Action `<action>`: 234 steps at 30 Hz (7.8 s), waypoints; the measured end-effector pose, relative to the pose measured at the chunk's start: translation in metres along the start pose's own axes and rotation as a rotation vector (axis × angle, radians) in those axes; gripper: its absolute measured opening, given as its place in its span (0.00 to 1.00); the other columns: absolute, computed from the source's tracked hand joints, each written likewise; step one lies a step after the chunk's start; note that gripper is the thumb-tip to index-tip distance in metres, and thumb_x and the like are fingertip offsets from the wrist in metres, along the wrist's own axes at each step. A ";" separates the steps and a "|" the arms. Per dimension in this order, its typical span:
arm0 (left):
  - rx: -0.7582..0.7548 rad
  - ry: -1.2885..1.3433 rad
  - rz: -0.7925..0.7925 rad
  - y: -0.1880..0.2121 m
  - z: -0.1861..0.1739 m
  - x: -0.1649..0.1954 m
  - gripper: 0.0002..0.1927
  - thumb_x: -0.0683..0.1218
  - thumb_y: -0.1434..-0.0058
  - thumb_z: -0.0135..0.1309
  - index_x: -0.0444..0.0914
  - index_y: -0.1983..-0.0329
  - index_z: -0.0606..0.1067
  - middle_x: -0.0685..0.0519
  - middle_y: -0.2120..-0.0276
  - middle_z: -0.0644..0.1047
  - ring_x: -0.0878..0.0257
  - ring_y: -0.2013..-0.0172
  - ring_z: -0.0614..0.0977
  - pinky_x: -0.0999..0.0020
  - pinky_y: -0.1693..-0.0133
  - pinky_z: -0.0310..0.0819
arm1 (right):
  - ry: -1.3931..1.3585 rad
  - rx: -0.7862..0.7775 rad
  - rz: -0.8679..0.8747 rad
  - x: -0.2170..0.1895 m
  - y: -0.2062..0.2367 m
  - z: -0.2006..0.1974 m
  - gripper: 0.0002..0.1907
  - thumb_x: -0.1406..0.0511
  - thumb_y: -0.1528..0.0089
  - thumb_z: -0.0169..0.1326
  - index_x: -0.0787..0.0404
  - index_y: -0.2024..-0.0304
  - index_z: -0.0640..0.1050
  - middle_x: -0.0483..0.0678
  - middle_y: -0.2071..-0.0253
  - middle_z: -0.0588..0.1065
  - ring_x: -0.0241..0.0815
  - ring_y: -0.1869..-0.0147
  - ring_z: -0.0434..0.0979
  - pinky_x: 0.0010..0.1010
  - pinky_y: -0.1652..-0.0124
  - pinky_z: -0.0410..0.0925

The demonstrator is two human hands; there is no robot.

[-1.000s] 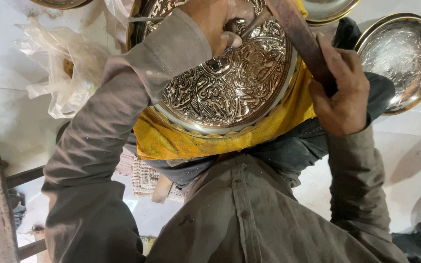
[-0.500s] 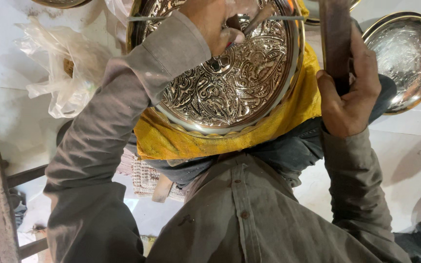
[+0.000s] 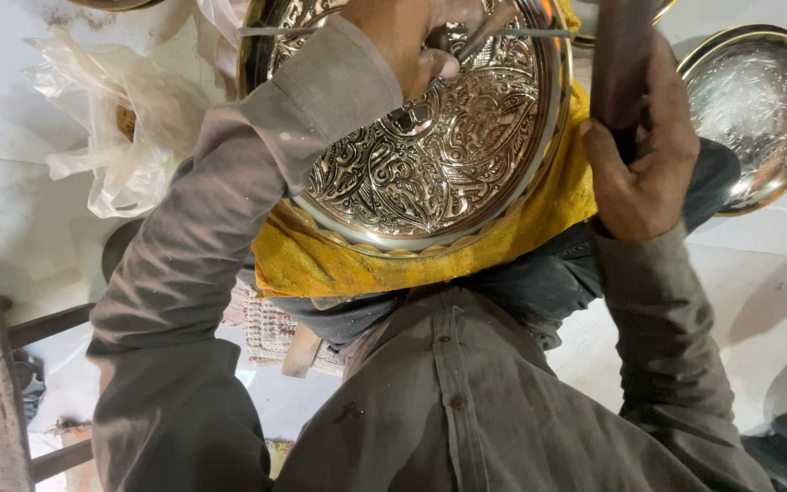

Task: The person sits cross-legged on the floor with an ornate brass tray resting on a yellow cloth on their lap. They hold a long chisel against the tray's embossed floral patterns and tap or press it with a wooden rod held in the other hand, working detail into the engraved design across the tray surface.

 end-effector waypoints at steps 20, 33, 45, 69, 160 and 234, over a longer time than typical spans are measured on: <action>0.092 0.044 0.102 0.004 -0.011 0.009 0.17 0.44 0.40 0.64 0.46 0.47 0.80 0.51 0.68 0.83 0.60 0.71 0.85 0.63 0.69 0.82 | -0.031 0.012 0.083 0.006 0.003 0.003 0.35 0.77 0.34 0.57 0.63 0.25 0.64 0.55 0.38 0.71 0.46 0.37 0.77 0.34 0.39 0.74; 0.081 0.097 0.151 0.007 -0.011 0.006 0.17 0.43 0.39 0.64 0.46 0.46 0.80 0.49 0.66 0.83 0.59 0.68 0.86 0.60 0.65 0.82 | 0.164 -0.003 0.039 0.009 0.003 0.003 0.34 0.75 0.32 0.63 0.64 0.25 0.67 0.54 0.46 0.73 0.44 0.46 0.75 0.30 0.45 0.72; 0.176 0.103 0.317 0.015 -0.022 0.012 0.16 0.41 0.38 0.65 0.41 0.47 0.77 0.45 0.65 0.83 0.55 0.66 0.87 0.58 0.63 0.82 | 0.039 0.005 0.066 0.008 0.006 0.003 0.34 0.78 0.32 0.58 0.62 0.25 0.66 0.54 0.40 0.72 0.42 0.39 0.73 0.33 0.38 0.70; 0.147 0.086 0.134 0.010 -0.015 0.008 0.20 0.43 0.39 0.65 0.46 0.44 0.80 0.50 0.70 0.83 0.61 0.72 0.84 0.63 0.69 0.80 | 0.161 -0.156 0.043 0.019 -0.014 0.007 0.39 0.79 0.35 0.54 0.56 0.22 0.65 0.56 0.40 0.71 0.43 0.47 0.78 0.28 0.49 0.75; 0.297 0.120 0.151 0.021 -0.009 -0.009 0.20 0.46 0.37 0.67 0.44 0.42 0.78 0.51 0.68 0.83 0.59 0.70 0.86 0.62 0.67 0.80 | 0.266 -0.153 -0.191 -0.018 -0.042 0.008 0.36 0.82 0.38 0.56 0.63 0.27 0.67 0.57 0.48 0.71 0.48 0.46 0.74 0.33 0.46 0.70; 0.449 0.161 0.199 0.026 -0.006 -0.010 0.21 0.42 0.38 0.67 0.42 0.42 0.77 0.52 0.73 0.81 0.60 0.73 0.83 0.63 0.71 0.76 | -0.013 -0.141 -0.055 -0.012 -0.069 0.004 0.19 0.79 0.30 0.57 0.66 0.38 0.71 0.58 0.51 0.73 0.54 0.50 0.76 0.31 0.50 0.69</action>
Point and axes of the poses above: each hand's wrist, its own y-axis away from the middle knuckle, its own z-axis out of the palm, x = y × z, the point moved 5 cm from there along -y, towards the middle knuckle
